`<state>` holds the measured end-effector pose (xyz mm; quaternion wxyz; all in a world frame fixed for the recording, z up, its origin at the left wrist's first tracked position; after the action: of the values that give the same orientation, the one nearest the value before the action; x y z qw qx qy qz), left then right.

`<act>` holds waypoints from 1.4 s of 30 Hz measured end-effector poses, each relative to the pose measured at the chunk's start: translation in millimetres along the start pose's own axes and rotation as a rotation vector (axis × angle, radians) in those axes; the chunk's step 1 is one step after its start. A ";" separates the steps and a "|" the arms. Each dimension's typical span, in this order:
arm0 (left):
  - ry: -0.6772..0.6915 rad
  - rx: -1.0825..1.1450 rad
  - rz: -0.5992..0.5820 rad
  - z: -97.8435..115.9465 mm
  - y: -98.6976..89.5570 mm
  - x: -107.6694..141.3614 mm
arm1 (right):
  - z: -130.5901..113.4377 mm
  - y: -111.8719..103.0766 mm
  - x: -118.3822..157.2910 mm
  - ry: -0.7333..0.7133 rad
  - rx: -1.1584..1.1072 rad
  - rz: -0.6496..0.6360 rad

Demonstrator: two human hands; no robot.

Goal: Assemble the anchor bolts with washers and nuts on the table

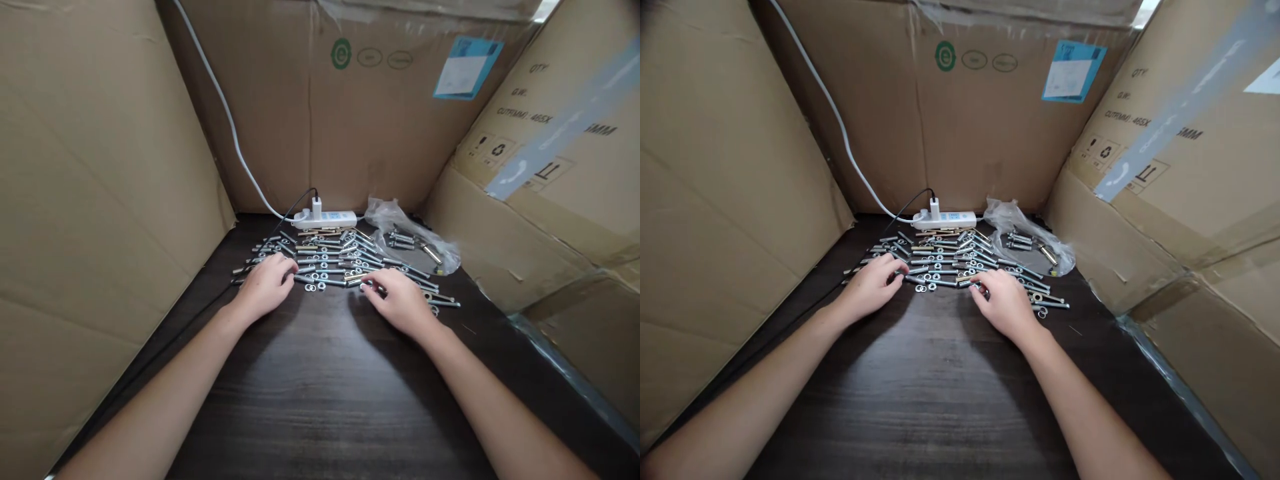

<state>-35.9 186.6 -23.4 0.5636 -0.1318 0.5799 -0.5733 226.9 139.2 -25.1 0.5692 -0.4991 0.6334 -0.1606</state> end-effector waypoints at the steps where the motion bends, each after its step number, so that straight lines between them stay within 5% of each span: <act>1: 0.018 -0.017 -0.007 1.8 2.5 0.8 | -4.9 4.7 1.0 -0.034 0.002 -0.002; 7: 0.001 -0.104 -0.007 2.2 6.7 5.0 | -20.5 25.4 1.6 -0.172 0.087 -0.010; 16: -0.021 -0.073 -0.036 1.9 6.2 5.6 | -27.6 36.5 -5.8 -0.183 0.172 -0.011; 42: -0.044 -0.046 0.009 8.7 8.6 5.9 | -36.4 26.7 3.4 -0.133 0.010 -0.106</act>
<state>-26.6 180.0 -30.8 0.5756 -0.1550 0.5810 -0.5542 183.3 135.2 -36.7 0.6031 -0.5389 0.5659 -0.1601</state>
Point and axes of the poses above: each hand's wrist, its own x-axis away from the middle knuckle, its own y-axis out of the palm, z = x × y, the point moved 2 cm from there along -x, towards the middle knuckle, and after that the axes turned 14 degrees about z, right-handed, at the moved point
